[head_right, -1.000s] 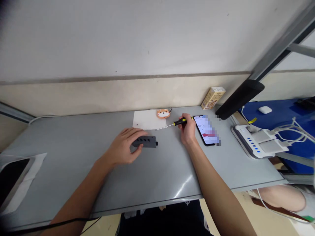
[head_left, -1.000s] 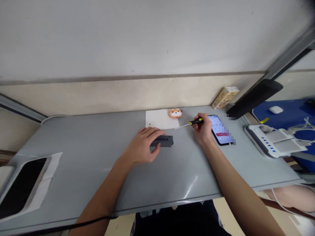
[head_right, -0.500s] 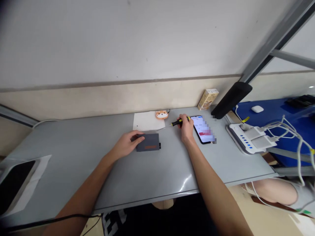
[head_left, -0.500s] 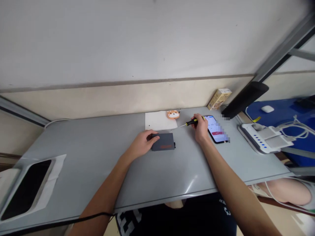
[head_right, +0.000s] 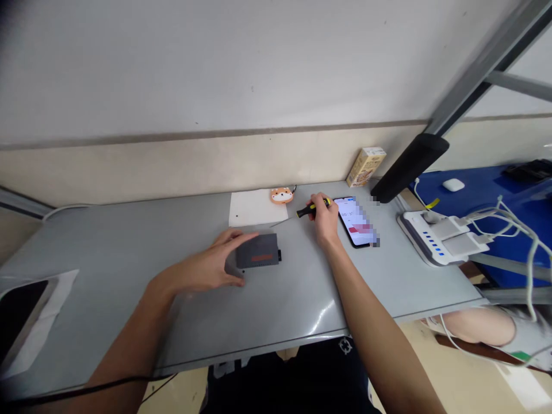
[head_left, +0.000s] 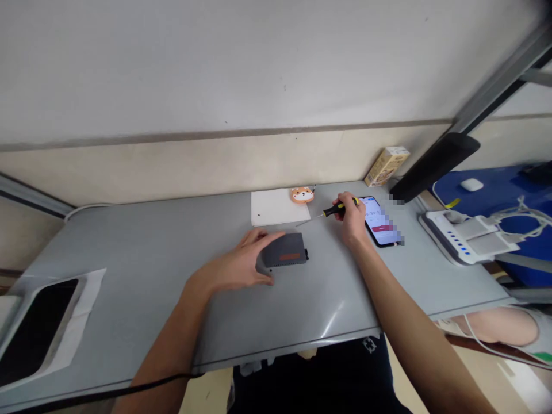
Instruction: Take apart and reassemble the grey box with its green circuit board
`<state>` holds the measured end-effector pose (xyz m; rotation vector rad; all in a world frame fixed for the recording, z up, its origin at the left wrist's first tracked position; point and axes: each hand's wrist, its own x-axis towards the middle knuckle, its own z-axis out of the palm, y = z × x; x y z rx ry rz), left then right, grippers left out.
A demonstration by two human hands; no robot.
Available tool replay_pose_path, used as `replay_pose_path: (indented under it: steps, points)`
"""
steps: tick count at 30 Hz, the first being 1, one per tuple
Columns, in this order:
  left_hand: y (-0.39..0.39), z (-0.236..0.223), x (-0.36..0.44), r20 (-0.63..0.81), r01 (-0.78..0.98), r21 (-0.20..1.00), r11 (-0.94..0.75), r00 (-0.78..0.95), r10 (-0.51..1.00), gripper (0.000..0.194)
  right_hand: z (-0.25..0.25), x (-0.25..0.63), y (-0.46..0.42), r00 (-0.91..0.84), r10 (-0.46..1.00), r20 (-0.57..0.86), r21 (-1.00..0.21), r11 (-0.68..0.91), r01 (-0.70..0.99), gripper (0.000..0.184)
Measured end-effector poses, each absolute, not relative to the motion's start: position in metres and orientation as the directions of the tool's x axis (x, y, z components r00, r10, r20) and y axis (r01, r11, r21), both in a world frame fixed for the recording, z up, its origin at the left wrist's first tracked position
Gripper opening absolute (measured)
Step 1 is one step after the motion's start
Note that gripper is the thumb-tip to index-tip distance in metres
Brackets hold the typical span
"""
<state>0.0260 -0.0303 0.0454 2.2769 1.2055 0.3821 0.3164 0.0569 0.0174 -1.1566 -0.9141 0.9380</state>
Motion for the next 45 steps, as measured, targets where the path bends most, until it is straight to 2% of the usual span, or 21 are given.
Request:
replay_pose_path:
  steps: [2,6,9,15,20,27,32,39,42,45]
  points:
    - [-0.033,0.048,0.027,0.009,0.681,0.556,-0.476,0.568,0.823,0.090,0.017,0.315,0.056,0.332,0.938,0.097,-0.982,0.144,-0.121,0.028]
    - [-0.034,0.053,0.032,0.061,0.681,0.536,-0.499,0.558,0.828,0.068,0.017,0.312,0.054,0.334,0.940,0.067,-0.984,0.117,-0.132,0.027]
    - [-0.034,0.056,0.034,0.076,0.705,0.499,-0.504,0.544,0.836,0.063,0.018,0.312,0.053,0.328,0.942,0.067,-0.982,0.120,-0.145,0.027]
    - [-0.033,0.053,0.036,0.071,0.733,0.458,-0.503,0.534,0.843,0.059,0.018,0.311,0.052,0.312,0.947,0.078,-0.983,0.125,-0.135,0.028]
    - [-0.028,0.049,0.039,0.062,0.742,0.454,-0.493,0.525,0.849,0.064,0.018,0.309,0.052,0.301,0.952,0.060,-0.981,0.112,-0.158,0.028]
    - [-0.025,0.024,0.059,0.204,0.778,0.268,-0.568,0.531,0.823,0.064,0.012,0.309,0.056,0.344,0.939,-0.010,-0.973,0.070,-0.219,0.025]
    - [-0.021,0.020,0.055,0.207,0.770,0.356,-0.530,0.487,0.848,0.064,0.014,0.314,0.059,0.370,0.928,-0.029,-0.954,0.085,-0.287,0.025]
    - [-0.019,0.025,0.044,0.209,0.721,0.489,-0.491,0.449,0.869,0.057,0.024,0.319,0.055,0.308,0.951,0.021,-0.905,0.149,-0.399,0.023]
    - [-0.019,0.025,0.044,0.223,0.713,0.494,-0.498,0.449,0.865,0.053,0.025,0.316,0.055,0.344,0.935,-0.088,-0.871,0.095,-0.482,0.020]
    - [-0.018,0.023,0.045,0.216,0.739,0.451,-0.501,0.454,0.864,0.049,0.024,0.310,0.054,0.342,0.920,-0.193,-0.824,0.037,-0.565,0.019]
